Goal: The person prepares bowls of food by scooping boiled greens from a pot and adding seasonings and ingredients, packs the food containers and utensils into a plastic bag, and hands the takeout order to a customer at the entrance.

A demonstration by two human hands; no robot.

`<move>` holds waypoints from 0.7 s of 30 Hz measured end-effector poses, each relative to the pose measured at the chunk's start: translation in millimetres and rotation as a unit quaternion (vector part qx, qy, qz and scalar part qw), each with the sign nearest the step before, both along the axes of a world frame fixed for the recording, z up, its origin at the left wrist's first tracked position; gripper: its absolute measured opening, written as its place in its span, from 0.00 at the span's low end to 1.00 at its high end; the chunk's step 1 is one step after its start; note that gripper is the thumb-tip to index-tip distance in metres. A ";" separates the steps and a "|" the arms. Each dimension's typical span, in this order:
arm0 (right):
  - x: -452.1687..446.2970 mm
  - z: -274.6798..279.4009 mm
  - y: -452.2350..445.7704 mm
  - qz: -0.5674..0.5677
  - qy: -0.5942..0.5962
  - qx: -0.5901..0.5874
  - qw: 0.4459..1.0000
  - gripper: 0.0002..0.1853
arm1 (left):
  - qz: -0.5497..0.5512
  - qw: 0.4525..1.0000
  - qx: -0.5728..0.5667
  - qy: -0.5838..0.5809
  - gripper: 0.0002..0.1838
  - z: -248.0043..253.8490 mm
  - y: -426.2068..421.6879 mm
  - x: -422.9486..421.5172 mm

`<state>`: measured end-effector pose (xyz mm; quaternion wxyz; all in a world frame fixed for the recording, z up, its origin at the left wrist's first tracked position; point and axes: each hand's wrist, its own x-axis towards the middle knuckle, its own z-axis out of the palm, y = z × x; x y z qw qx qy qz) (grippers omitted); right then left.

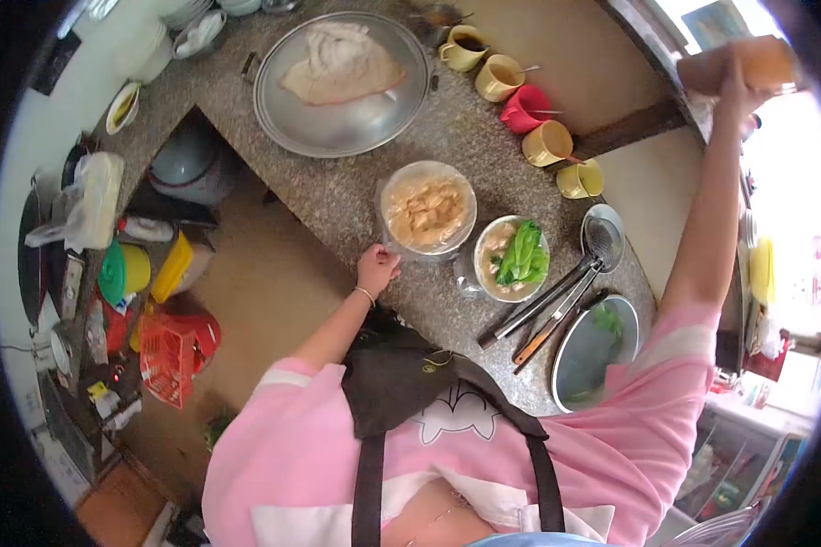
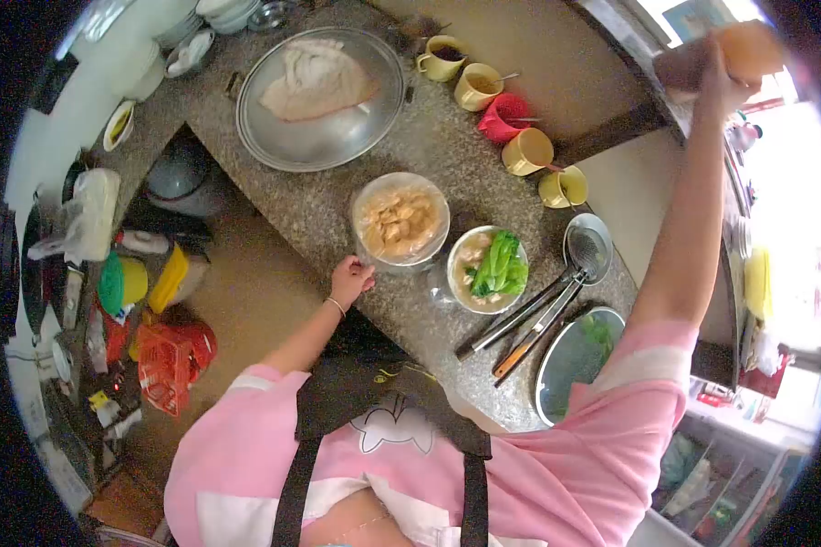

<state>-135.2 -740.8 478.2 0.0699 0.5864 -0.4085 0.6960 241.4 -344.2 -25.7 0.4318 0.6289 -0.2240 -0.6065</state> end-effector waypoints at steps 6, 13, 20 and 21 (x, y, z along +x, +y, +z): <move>71.1 -30.3 163.1 0.032 0.212 0.260 0.941 0.40 | -0.086 0.992 0.047 0.079 0.15 32.9 17.9 33.1; 138.9 -205.8 277.1 0.086 0.604 0.598 0.521 0.46 | -0.117 0.988 0.056 0.086 0.13 25.0 20.6 56.5; 163.4 -256.7 288.1 0.076 0.622 0.573 0.529 0.45 | -0.077 0.994 0.033 0.070 0.11 21.3 23.4 66.3; 162.9 -255.8 285.8 0.076 0.623 0.574 0.526 0.45 | -0.077 0.994 0.035 0.072 0.11 26.9 25.3 68.9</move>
